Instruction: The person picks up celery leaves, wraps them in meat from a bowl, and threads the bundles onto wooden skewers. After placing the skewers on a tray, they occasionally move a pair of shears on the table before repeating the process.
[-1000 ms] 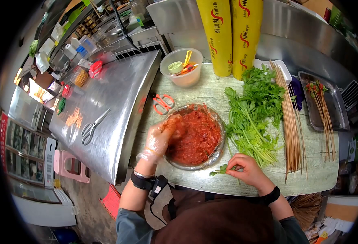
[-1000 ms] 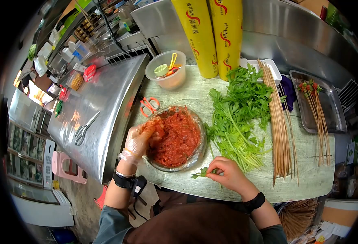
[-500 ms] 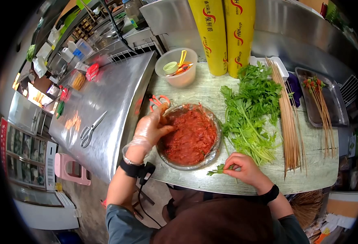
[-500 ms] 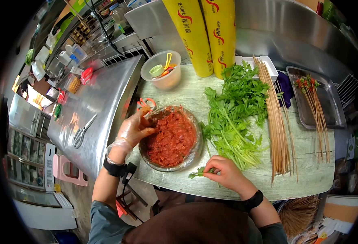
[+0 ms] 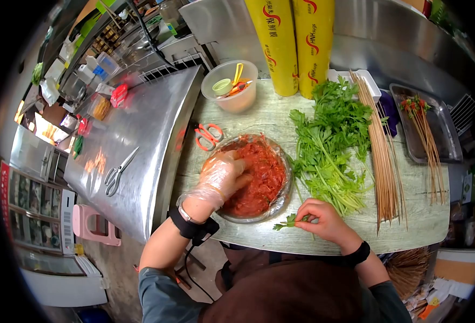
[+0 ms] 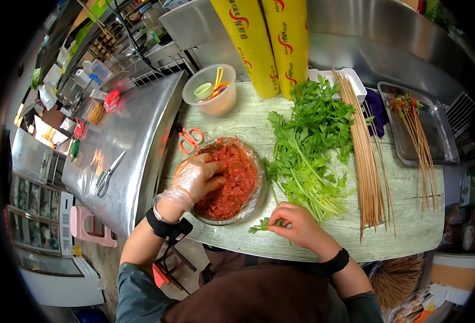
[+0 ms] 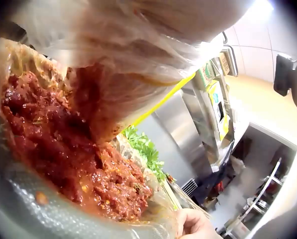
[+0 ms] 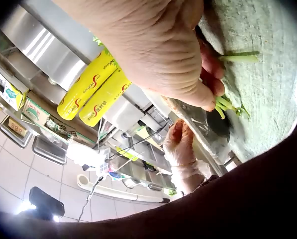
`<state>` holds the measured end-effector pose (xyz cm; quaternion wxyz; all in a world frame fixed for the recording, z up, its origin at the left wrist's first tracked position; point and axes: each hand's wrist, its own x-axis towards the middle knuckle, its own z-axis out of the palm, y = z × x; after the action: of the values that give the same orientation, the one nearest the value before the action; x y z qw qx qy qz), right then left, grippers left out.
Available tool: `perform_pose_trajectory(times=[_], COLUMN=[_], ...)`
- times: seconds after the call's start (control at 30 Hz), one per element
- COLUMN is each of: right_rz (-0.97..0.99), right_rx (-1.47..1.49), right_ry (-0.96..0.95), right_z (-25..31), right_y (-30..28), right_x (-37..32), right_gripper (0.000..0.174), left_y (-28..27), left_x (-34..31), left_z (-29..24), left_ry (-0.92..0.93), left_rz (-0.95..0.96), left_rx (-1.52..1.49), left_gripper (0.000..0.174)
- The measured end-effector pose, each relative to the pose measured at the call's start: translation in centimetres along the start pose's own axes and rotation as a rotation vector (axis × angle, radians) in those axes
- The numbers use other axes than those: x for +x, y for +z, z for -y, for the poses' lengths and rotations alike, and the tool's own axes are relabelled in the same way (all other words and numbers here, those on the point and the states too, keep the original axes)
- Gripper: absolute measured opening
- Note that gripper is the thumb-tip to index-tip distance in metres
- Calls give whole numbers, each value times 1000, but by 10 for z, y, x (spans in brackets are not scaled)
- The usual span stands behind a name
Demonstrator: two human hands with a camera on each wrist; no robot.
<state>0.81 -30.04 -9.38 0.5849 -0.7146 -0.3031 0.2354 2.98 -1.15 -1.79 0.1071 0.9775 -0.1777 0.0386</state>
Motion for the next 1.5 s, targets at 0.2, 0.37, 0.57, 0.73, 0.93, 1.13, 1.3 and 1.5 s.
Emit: perform_pose_trajectory(times=[0.2, 0.37, 0.57, 0.73, 0.93, 1.13, 1.3, 1.5], right_rz=[1, 7, -2, 4, 0, -12, -2, -10], right_rx=[0, 26, 17, -3, 6, 12, -6, 8], right_ry=[-11, 2, -6, 9, -5, 26, 4, 8], right_z=[4, 3, 0, 3, 0, 1, 2, 2], right_y=[-1, -1, 0, -1, 0, 1, 0, 1], right_x=[0, 0, 1, 1, 1, 1, 2, 1], right_gripper=[7, 8, 8, 8, 9, 9, 9, 9], left_y=[0, -2, -14, -5, -16, -25, -27, -4], left_x=[9, 11, -9, -30, -36, -44, -40, -35], left_z=[-3, 2, 27, 46, 27, 30, 23, 40], left_ry=[50, 1, -548, -467, -339, -335, -174, 59], left_rz=[34, -14, 133, 80, 13, -30, -65, -30], left_rx=[51, -34, -850, -500, 35, 136, 6, 36], left_gripper=[13, 11, 16, 11, 17, 30, 31, 24])
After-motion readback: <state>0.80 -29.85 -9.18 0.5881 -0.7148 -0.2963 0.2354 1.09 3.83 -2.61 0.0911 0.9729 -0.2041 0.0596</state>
